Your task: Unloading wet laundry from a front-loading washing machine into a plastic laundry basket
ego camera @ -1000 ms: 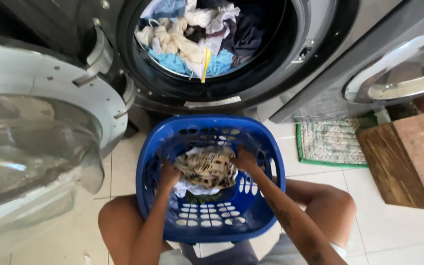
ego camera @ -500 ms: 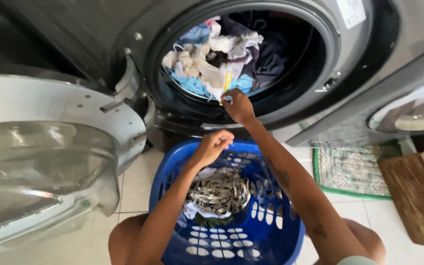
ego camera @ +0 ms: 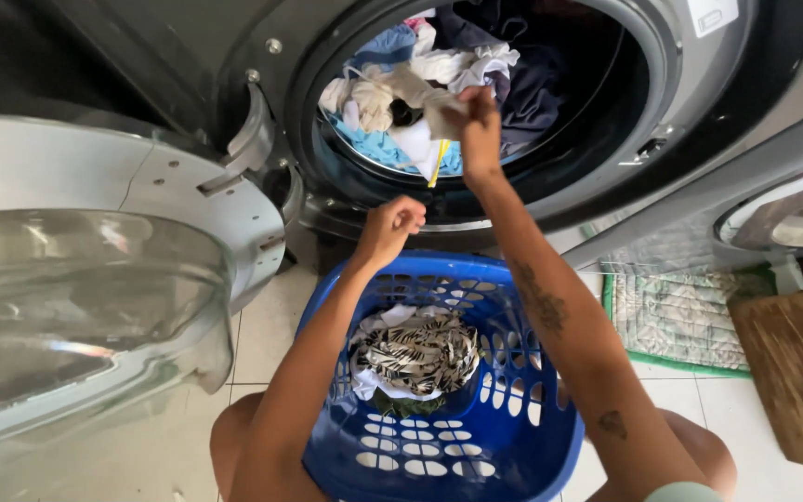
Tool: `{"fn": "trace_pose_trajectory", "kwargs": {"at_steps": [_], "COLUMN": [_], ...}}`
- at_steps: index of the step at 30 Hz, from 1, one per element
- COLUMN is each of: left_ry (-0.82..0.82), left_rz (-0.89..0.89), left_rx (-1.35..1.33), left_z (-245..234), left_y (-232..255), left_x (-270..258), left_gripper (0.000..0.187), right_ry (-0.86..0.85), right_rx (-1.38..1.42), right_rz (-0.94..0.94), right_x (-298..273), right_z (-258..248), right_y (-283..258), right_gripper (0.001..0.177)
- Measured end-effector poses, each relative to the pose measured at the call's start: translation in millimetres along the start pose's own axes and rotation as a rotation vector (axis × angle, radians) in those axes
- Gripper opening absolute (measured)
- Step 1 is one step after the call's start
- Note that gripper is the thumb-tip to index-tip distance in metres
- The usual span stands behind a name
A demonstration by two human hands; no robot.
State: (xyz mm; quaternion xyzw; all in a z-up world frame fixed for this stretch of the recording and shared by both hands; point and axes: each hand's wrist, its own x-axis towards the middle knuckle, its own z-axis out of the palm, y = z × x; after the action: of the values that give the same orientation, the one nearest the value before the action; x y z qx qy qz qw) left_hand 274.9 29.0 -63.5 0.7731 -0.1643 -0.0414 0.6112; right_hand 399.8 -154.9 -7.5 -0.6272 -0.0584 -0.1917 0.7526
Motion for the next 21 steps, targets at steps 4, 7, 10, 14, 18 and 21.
{"fn": "trace_pose_trajectory", "kwargs": {"at_steps": [4,7,10,14,18,21], "left_ry": [0.122,0.258,0.294,0.487,0.264,0.123], "left_rz": [-0.227,-0.387,-0.378,-0.161,-0.224,-0.222], "left_rx": [-0.216,-0.727,-1.127,-0.693,-0.485,-0.617], "left_z": [5.0,-0.8,-2.6,12.5,15.7,24.4], "left_y": [13.7,54.1,63.5,25.9,71.9,41.5], "left_x": [36.3,54.0,77.5,94.3,57.3,50.9], "left_gripper": [0.054,0.061,0.095,0.041,0.039,0.051], "right_ry": [-0.087,-0.160,-0.279,-0.428,-0.325,-0.331], "right_rx": [0.074,0.042,0.073,-0.181,0.099,0.327], "right_rz": [0.050,0.065,0.162,0.555,0.834,0.857], "right_x": [-37.9,-67.9,-94.4,-105.5,-94.1,-82.6], "right_z": [-5.9,-23.6,-40.4,-62.3,-49.7,-42.9], "right_y": [-100.0,-116.6,-121.6,-81.6,-67.0,-40.6], "right_gripper": [0.026,0.032,0.046,0.053,0.093,0.057]}}
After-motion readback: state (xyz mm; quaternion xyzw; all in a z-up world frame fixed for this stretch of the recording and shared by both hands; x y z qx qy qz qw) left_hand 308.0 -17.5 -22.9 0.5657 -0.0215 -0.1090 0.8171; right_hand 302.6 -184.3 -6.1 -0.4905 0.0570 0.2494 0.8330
